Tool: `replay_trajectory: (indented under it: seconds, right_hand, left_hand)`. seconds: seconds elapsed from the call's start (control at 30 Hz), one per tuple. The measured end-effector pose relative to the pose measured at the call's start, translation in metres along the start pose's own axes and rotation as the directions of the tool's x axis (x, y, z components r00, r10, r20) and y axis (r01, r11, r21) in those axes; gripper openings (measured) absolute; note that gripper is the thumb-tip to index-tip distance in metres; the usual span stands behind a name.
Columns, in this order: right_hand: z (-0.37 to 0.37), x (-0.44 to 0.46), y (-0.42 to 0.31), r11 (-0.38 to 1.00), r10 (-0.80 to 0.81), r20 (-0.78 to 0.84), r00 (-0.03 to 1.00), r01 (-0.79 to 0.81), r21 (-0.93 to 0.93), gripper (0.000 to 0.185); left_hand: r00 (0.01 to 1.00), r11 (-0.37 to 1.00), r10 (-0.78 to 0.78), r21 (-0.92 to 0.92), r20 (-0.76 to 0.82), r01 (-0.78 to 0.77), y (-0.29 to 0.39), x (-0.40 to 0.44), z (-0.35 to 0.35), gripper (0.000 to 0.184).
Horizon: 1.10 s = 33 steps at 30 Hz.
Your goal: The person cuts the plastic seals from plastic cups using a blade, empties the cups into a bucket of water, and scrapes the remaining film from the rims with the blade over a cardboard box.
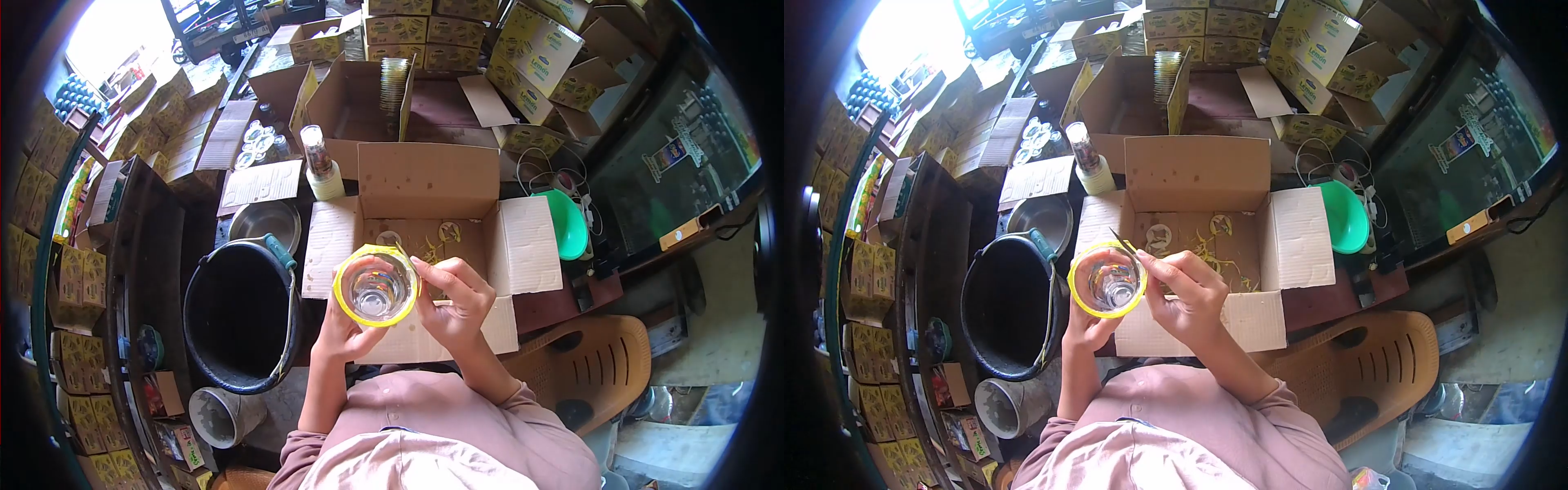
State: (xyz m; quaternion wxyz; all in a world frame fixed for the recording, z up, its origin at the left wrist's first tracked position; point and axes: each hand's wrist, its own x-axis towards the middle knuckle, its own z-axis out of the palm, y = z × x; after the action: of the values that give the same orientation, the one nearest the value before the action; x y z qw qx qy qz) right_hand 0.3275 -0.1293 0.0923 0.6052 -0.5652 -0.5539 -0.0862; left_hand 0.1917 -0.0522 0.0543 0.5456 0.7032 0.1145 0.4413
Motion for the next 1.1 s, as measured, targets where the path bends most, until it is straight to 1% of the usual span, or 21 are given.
replay_trajectory:
  seconds: [0.07, 0.17, 0.27, 0.37, 0.47, 0.57, 0.67, 0.87, 0.97, 1.07, 1.1]
  right_hand:
    - [0.0005, -0.0002, 0.0011, 1.000, -0.004, 0.007, 1.000, 0.004, 0.002, 0.031]
    - [0.0008, 0.0013, -0.0012, 0.998, 0.050, 0.005, 0.999, -0.050, 0.046, 0.029]
    - [0.0029, -0.0040, 0.0009, 0.997, 0.049, -0.019, 0.999, -0.048, 0.057, 0.027]
    - [0.0025, -0.0072, 0.0007, 0.996, 0.071, -0.010, 0.997, -0.071, 0.058, 0.026]
    - [0.0012, -0.0075, 0.0008, 0.997, 0.068, -0.002, 0.998, -0.068, 0.044, 0.026]
    - [0.0013, -0.0062, 0.0008, 0.996, 0.072, -0.010, 0.997, -0.072, 0.048, 0.026]
    - [-0.0017, -0.0057, 0.0025, 0.988, 0.118, 0.036, 0.992, -0.121, 0.098, 0.026]
    - [-0.0001, -0.0073, 0.0003, 0.996, 0.086, 0.007, 0.996, -0.086, 0.003, 0.028]
    - [-0.0012, -0.0042, 0.0006, 0.995, 0.095, 0.018, 0.995, -0.095, -0.003, 0.029]
    - [-0.0017, -0.0012, 0.0055, 0.984, 0.146, 0.063, 0.987, -0.152, 0.097, 0.029]
    - [-0.0021, -0.0016, 0.0062, 0.978, 0.167, 0.065, 0.984, -0.174, 0.118, 0.029]
  left_hand:
    - [1.000, 1.000, 0.018, 0.019, -0.014, -0.018, -0.0012, 0.0010, 0.0009, 0.068]
    - [0.994, 0.980, 0.057, 0.193, -0.093, -0.038, -0.0048, 0.0023, 0.0045, 0.070]
    - [0.994, 0.993, 0.003, 0.118, -0.110, 0.010, -0.0046, 0.0023, 0.0054, 0.070]
    - [0.995, 0.985, 0.025, 0.171, -0.100, -0.008, 0.0024, 0.0058, 0.0041, 0.070]
    - [0.998, 0.981, -0.011, 0.191, -0.057, 0.022, 0.0021, 0.0043, 0.0012, 0.070]
    - [0.999, 0.980, -0.041, 0.193, -0.010, 0.042, -0.0007, 0.0028, -0.0013, 0.070]
    - [0.999, 0.987, -0.046, 0.153, -0.018, 0.048, 0.0003, 0.0031, -0.0001, 0.070]
    - [0.999, 0.980, -0.052, 0.190, -0.007, 0.052, 0.0044, 0.0041, -0.0003, 0.069]
    - [0.995, 0.974, -0.083, 0.213, 0.048, 0.071, 0.0033, 0.0027, -0.0009, 0.066]
    - [0.996, 0.970, -0.074, 0.237, 0.058, 0.058, -0.0005, 0.0026, -0.0030, 0.064]
    - [0.996, 0.978, -0.067, 0.201, 0.062, 0.053, 0.0005, 0.0040, -0.0025, 0.065]
